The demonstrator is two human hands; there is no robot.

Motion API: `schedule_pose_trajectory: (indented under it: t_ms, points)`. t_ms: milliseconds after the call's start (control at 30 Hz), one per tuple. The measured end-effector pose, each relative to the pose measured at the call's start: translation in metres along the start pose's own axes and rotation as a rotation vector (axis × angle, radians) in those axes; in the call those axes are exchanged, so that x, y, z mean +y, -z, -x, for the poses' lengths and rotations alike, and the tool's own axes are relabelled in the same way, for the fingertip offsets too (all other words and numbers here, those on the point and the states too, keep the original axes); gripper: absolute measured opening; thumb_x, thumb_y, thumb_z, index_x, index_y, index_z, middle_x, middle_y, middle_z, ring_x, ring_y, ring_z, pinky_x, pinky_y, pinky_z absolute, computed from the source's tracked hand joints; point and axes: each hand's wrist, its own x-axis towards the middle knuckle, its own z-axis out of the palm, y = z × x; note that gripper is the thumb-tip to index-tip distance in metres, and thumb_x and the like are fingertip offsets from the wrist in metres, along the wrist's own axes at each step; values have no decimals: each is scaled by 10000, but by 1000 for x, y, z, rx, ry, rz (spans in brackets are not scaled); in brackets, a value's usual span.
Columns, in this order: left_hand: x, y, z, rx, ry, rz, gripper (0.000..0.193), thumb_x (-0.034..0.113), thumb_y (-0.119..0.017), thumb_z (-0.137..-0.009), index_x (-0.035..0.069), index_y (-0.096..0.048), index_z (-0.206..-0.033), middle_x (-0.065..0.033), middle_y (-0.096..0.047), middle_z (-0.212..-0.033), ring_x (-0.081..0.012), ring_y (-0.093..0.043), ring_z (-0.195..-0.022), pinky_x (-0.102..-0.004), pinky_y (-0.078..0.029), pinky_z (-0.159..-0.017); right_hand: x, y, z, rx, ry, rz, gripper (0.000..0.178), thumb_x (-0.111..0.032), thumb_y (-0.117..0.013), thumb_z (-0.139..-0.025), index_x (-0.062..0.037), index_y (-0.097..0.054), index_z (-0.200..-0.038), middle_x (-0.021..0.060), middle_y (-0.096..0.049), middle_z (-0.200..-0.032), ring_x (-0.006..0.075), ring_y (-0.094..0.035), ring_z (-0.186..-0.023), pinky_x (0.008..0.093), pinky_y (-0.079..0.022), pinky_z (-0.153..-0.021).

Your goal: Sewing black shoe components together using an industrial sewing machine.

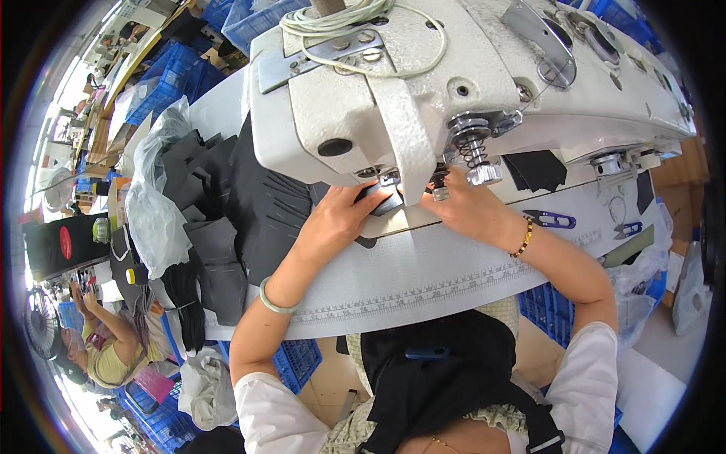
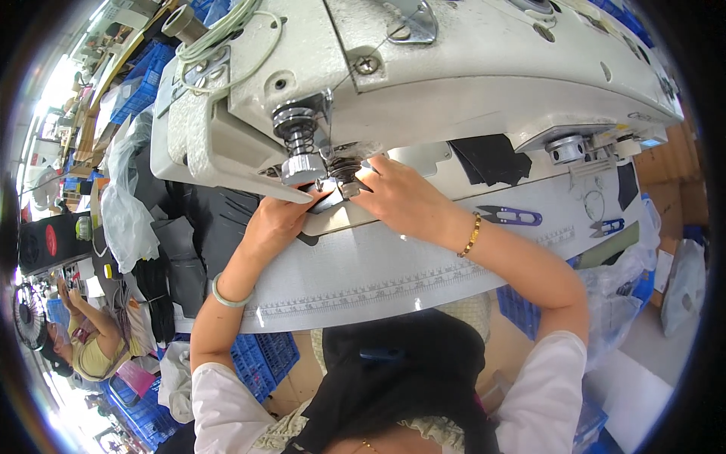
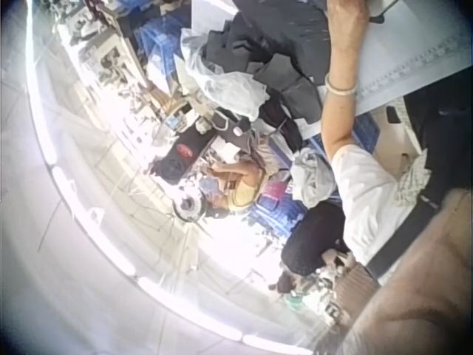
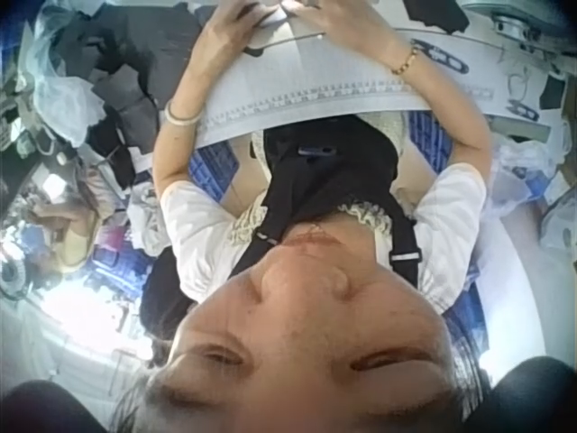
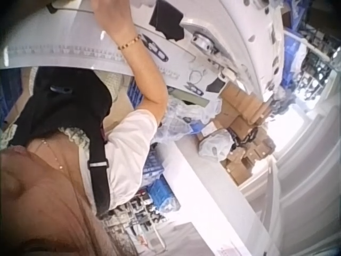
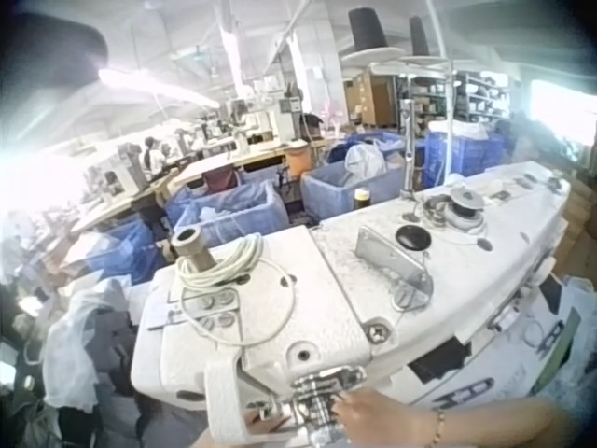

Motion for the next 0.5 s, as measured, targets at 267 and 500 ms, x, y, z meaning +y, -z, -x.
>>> schedule_pose_trajectory:
  t_ms: [267, 500]
  points:
    - [10, 14, -7, 27, -102, -125, 310, -4, -660, -720, 62, -681, -1022, -135, -627, -1042, -302, -630, -893, -386, -536, -738, 3, 2, -5, -41, -31, 18, 97, -74, -575, -747, -54, -628, -826, 46, -529, -834, 220, -483, -879, 311, -473, -749]
    - [22, 18, -5, 12, -264, -308, 274, 56, -621, -721, -11, -611, -987, -121, -570, -1030, -294, -582, -1021, -378, -508, -861, 8, 7, -2, -11, 22, -12, 104, -65, -588, -736, -44, -643, -821, 62, -565, -1006, 238, -494, -936, 324, -478, -800]
